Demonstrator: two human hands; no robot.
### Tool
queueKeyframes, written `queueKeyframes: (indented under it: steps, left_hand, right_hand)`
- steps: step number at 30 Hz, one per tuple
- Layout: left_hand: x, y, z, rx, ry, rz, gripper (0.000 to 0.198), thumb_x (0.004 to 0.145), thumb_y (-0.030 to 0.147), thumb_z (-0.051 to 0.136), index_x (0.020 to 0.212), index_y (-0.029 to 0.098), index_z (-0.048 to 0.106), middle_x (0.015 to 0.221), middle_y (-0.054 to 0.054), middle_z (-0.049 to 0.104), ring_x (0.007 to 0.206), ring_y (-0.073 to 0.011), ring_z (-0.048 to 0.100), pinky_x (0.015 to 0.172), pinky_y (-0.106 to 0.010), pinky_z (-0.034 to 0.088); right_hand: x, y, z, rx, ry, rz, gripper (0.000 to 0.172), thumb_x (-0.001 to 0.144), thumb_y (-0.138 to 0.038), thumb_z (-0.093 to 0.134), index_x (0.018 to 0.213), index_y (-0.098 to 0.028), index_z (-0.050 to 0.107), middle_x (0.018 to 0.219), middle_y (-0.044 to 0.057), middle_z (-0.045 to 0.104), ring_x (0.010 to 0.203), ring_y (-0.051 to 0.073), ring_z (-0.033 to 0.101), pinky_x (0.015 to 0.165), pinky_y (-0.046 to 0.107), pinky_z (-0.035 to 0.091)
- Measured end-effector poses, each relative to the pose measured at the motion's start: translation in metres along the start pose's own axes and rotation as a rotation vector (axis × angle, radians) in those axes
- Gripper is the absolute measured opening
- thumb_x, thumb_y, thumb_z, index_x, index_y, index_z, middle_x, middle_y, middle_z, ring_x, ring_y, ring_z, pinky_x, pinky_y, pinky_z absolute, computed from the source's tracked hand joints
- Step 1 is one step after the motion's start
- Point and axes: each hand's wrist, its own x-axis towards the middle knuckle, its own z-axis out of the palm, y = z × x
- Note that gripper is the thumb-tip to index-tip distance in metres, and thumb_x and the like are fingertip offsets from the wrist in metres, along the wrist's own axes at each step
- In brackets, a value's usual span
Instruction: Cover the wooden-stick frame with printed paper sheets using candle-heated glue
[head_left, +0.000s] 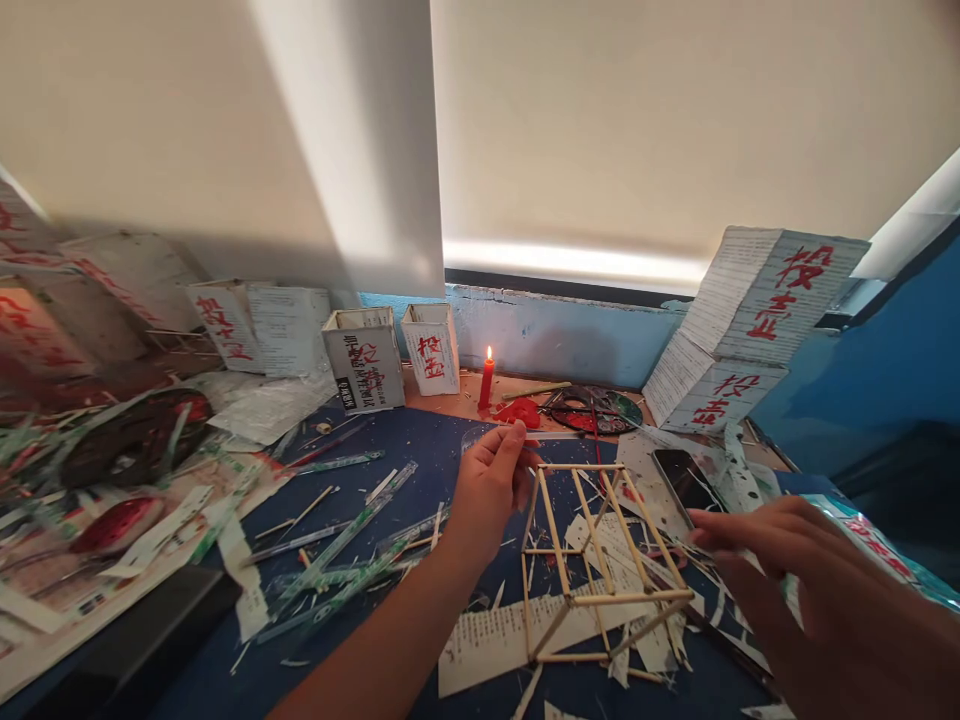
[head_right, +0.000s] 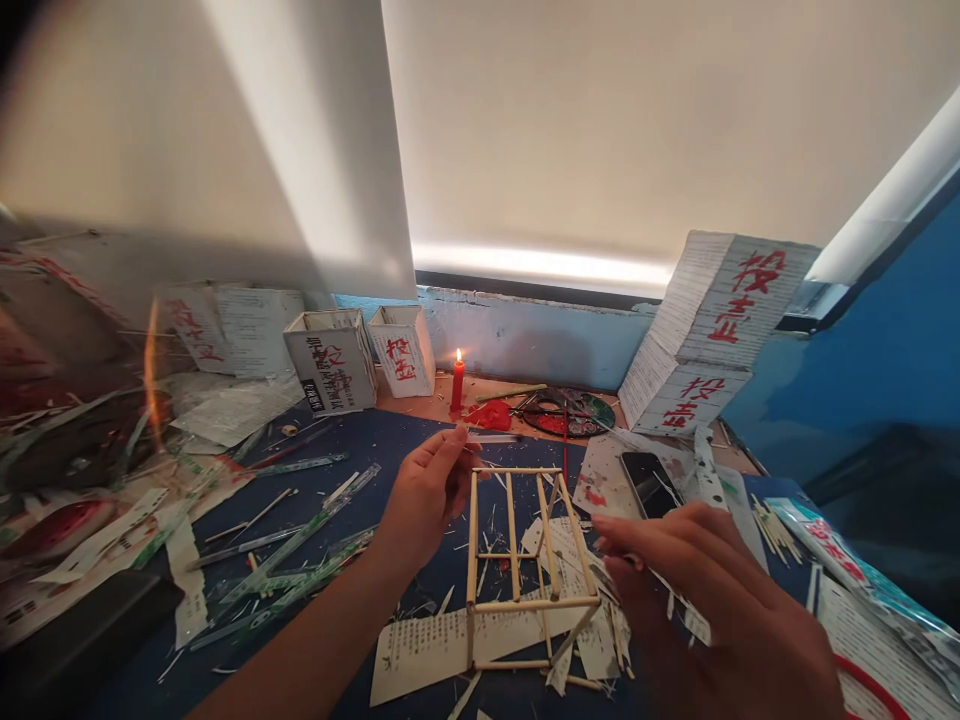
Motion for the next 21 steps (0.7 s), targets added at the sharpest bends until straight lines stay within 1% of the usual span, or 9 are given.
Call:
queueKeyframes:
  steps: [2, 5, 7, 10, 12, 15, 17, 19, 21]
  left_hand:
    - [0.001, 0.0, -0.001, -0.015, 0.004, 0.031, 0.034, 0.081, 0.05, 0.074, 0.078, 0.017, 0.065, 0.065, 0.0, 0.07, 0.034, -0.0033, 0.04, 0.033, -0.018, 0.023]
    - [0.004, 0.002, -0.004, -0.047, 0.033, 0.089, 0.03, 0.081, 0.046, 0.075, 0.077, 0.017, 0.067, 0.069, 0.0, 0.071, 0.038, -0.0034, 0.041, 0.036, -0.018, 0.025]
    - [0.006, 0.009, -0.006, -0.072, 0.077, 0.146, 0.027, 0.081, 0.043, 0.076, 0.077, 0.017, 0.069, 0.071, 0.0, 0.071, 0.041, -0.0038, 0.043, 0.038, -0.019, 0.029]
    - [0.011, 0.031, -0.013, -0.117, 0.184, 0.276, 0.021, 0.08, 0.041, 0.077, 0.083, 0.021, 0.072, 0.076, 0.002, 0.072, 0.046, -0.0046, 0.046, 0.041, -0.019, 0.034]
    - [0.014, 0.052, -0.02, -0.141, 0.272, 0.375, 0.019, 0.081, 0.04, 0.076, 0.085, 0.022, 0.073, 0.077, 0.003, 0.072, 0.048, -0.0044, 0.045, 0.04, -0.018, 0.032]
    - [0.016, 0.083, -0.033, -0.122, 0.404, 0.534, 0.01, 0.083, 0.033, 0.076, 0.085, 0.023, 0.074, 0.081, 0.003, 0.074, 0.049, -0.0046, 0.044, 0.039, -0.017, 0.029]
    - [0.013, 0.096, -0.044, -0.054, 0.482, 0.627, 0.007, 0.082, 0.028, 0.078, 0.087, 0.023, 0.075, 0.085, 0.004, 0.075, 0.053, -0.005, 0.047, 0.043, -0.016, 0.032]
    - [0.005, 0.097, -0.054, 0.049, 0.529, 0.636, 0.011, 0.082, 0.024, 0.077, 0.093, 0.022, 0.076, 0.083, 0.003, 0.076, 0.056, -0.007, 0.052, 0.045, -0.017, 0.035]
    - [-0.008, 0.085, -0.062, 0.264, 0.549, 0.545, 0.02, 0.078, 0.025, 0.079, 0.098, 0.022, 0.077, 0.083, 0.002, 0.077, 0.058, -0.0089, 0.057, 0.047, -0.018, 0.038]
  right_hand:
    - [-0.005, 0.009, 0.001, 0.012, -0.009, 0.068, 0.017, 0.092, -0.031, 0.062, 0.107, -0.029, 0.069, 0.093, 0.002, 0.074, 0.078, 0.022, 0.069, 0.063, 0.031, 0.055]
    - [-0.013, 0.018, 0.005, 0.021, -0.043, 0.167, 0.016, 0.093, -0.035, 0.062, 0.106, -0.028, 0.069, 0.086, 0.0, 0.071, 0.065, 0.016, 0.066, 0.057, 0.026, 0.053]
    - [-0.02, 0.022, 0.008, 0.038, -0.059, 0.234, 0.017, 0.093, -0.037, 0.062, 0.105, -0.027, 0.07, 0.084, 0.0, 0.071, 0.061, 0.015, 0.065, 0.055, 0.024, 0.052]
    - [-0.033, 0.027, 0.012, 0.082, -0.091, 0.332, 0.021, 0.094, -0.039, 0.06, 0.108, -0.026, 0.071, 0.082, 0.0, 0.073, 0.061, 0.015, 0.068, 0.052, 0.022, 0.053]
    - [-0.044, 0.031, 0.015, 0.102, -0.121, 0.372, 0.022, 0.095, -0.04, 0.06, 0.107, -0.026, 0.072, 0.085, 0.002, 0.076, 0.066, 0.017, 0.071, 0.054, 0.021, 0.056]
    - [-0.061, 0.035, 0.022, 0.148, -0.197, 0.379, 0.025, 0.094, -0.042, 0.062, 0.108, -0.025, 0.073, 0.103, 0.005, 0.077, 0.082, 0.021, 0.075, 0.062, 0.022, 0.061]
    - [-0.072, 0.036, 0.028, 0.183, -0.241, 0.348, 0.027, 0.091, -0.042, 0.065, 0.112, -0.025, 0.072, 0.107, 0.005, 0.077, 0.083, 0.021, 0.075, 0.064, 0.022, 0.062]
    - [-0.081, 0.037, 0.034, 0.215, -0.256, 0.288, 0.029, 0.088, -0.04, 0.07, 0.114, -0.026, 0.071, 0.107, 0.005, 0.078, 0.084, 0.021, 0.076, 0.069, 0.022, 0.062]
    - [-0.088, 0.036, 0.04, 0.253, -0.274, 0.241, 0.03, 0.087, -0.036, 0.072, 0.115, -0.027, 0.069, 0.108, 0.005, 0.077, 0.086, 0.021, 0.076, 0.072, 0.021, 0.062]
